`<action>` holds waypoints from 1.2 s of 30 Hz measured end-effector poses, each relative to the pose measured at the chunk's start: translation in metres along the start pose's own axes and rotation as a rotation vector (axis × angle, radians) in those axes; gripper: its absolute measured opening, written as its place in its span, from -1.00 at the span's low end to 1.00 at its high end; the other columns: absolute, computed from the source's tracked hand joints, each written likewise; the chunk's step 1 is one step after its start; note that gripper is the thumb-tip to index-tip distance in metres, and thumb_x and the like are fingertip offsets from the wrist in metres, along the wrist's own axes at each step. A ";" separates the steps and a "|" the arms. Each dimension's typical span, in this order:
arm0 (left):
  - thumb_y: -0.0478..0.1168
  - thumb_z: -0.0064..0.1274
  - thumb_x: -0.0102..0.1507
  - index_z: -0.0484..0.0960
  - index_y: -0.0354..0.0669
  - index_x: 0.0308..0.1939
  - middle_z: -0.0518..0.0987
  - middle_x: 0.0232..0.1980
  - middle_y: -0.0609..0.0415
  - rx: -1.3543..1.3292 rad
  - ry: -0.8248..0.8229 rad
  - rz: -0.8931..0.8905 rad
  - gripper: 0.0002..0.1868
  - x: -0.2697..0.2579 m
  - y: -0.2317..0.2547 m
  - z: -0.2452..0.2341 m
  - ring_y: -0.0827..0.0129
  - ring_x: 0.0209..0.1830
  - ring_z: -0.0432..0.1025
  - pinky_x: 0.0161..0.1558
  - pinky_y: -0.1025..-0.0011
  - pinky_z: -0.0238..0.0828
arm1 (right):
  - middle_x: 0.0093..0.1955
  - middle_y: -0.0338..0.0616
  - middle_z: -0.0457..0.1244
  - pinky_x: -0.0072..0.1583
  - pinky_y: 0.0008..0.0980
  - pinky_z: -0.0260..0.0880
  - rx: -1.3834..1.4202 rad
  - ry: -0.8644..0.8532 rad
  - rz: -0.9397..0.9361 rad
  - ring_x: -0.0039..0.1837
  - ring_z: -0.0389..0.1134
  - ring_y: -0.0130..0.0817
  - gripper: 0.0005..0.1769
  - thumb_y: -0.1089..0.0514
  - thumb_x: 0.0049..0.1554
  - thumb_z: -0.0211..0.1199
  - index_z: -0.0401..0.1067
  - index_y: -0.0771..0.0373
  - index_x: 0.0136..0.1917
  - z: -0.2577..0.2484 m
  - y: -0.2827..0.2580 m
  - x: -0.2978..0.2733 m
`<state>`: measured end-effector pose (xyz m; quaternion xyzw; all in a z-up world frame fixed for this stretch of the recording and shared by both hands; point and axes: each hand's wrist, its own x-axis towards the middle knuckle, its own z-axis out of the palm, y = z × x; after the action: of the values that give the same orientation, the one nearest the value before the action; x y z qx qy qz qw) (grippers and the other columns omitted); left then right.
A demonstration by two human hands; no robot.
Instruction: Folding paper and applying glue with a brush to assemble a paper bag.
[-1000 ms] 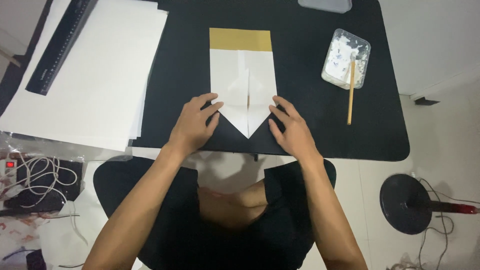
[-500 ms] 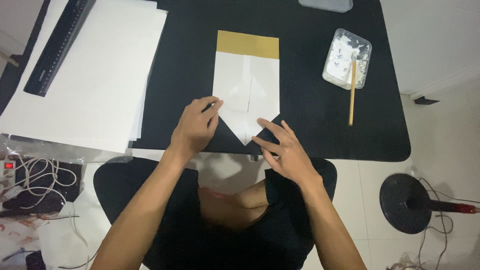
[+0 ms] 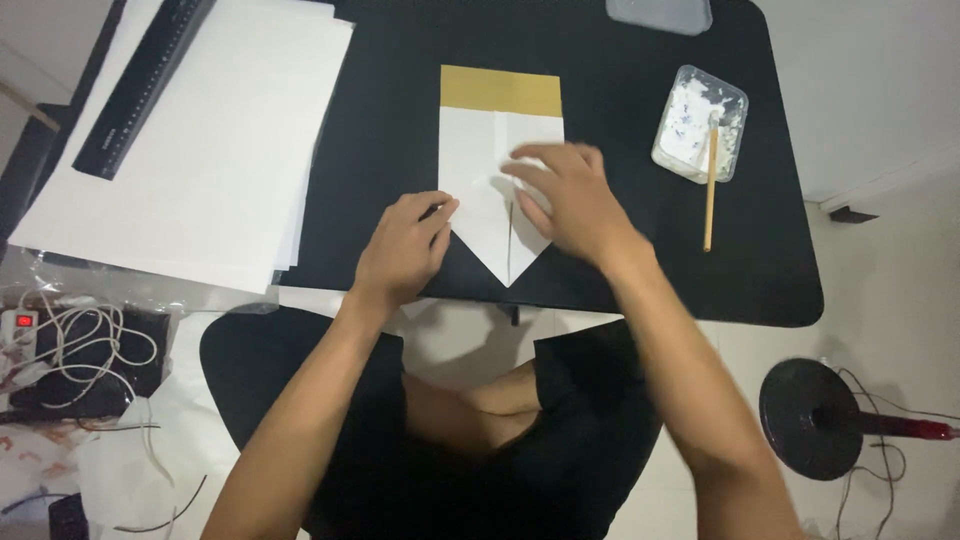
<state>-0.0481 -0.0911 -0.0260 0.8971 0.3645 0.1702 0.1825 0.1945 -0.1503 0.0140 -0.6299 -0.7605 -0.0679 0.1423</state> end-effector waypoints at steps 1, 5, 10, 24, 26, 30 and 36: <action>-0.14 -0.17 0.46 0.61 -0.04 0.26 0.56 0.26 0.14 0.012 -0.007 0.008 -0.65 0.000 -0.001 0.000 0.40 0.35 0.35 0.34 0.39 0.28 | 0.31 -0.22 0.32 0.37 -0.05 0.07 -0.005 -0.065 -0.035 0.36 0.27 -0.19 -0.69 0.03 0.23 0.20 0.54 -0.04 0.23 -0.001 0.000 0.018; -0.17 -0.15 0.46 0.62 -0.04 0.23 0.54 0.25 0.12 -0.001 -0.018 0.007 -0.68 -0.003 -0.001 -0.004 0.39 0.35 0.34 0.33 0.37 0.29 | 0.20 -0.21 0.40 0.40 0.14 0.01 0.063 -0.387 -0.033 0.28 0.36 -0.12 -0.82 -0.05 0.20 0.26 0.58 -0.11 0.06 0.009 -0.003 0.087; -0.14 -0.21 0.47 0.62 0.00 0.22 0.53 0.25 0.20 -0.001 -0.034 0.027 -0.66 -0.003 -0.004 -0.008 0.42 0.37 0.31 0.32 0.41 0.28 | 0.08 -0.39 0.44 0.40 0.26 -0.05 -0.085 -0.782 -0.024 0.22 0.42 -0.13 -0.77 -0.12 0.12 0.27 0.60 -0.21 0.04 0.044 -0.005 0.127; -0.22 -0.27 0.46 0.60 0.05 0.25 0.51 0.24 0.19 0.005 -0.066 0.050 -0.63 0.001 -0.004 -0.009 0.39 0.33 0.30 0.27 0.38 0.23 | 0.01 -0.05 0.47 0.53 0.34 -0.48 -0.073 -0.911 0.065 0.22 0.43 0.06 -0.76 -0.04 0.08 0.40 0.65 0.03 0.00 0.035 -0.004 0.132; -0.24 -0.28 0.47 0.59 0.01 0.26 0.51 0.25 0.15 -0.020 -0.053 0.061 -0.62 0.001 -0.005 -0.008 0.36 0.33 0.31 0.27 0.37 0.25 | -0.02 -0.04 0.47 0.53 0.29 -0.41 -0.073 -0.868 0.101 0.19 0.45 0.05 -0.79 0.00 0.10 0.38 0.65 0.05 -0.01 0.033 -0.002 0.134; -0.24 -0.27 0.47 0.59 0.01 0.25 0.51 0.25 0.13 -0.011 -0.040 0.043 -0.63 -0.001 -0.005 -0.002 0.36 0.32 0.32 0.27 0.38 0.24 | -0.08 -0.07 0.47 0.50 0.13 -0.22 -0.133 -0.858 0.105 0.09 0.47 0.00 -0.78 -0.05 0.11 0.36 0.64 0.01 0.00 0.025 0.014 0.139; -0.42 0.12 0.21 0.72 -0.27 0.01 0.64 0.08 0.07 0.002 0.475 0.299 -0.72 -0.001 -0.011 0.015 0.27 0.02 0.48 0.00 0.40 0.36 | -0.07 -0.33 0.43 0.43 -0.08 -0.08 -0.242 -0.887 0.125 0.03 0.33 -0.23 -0.73 -0.09 0.09 0.38 0.65 -0.10 0.06 0.008 0.022 0.137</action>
<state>-0.0490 -0.0879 -0.0445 0.8762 0.2609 0.4002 0.0638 0.1926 -0.0146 0.0461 -0.6547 -0.6952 0.1283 -0.2676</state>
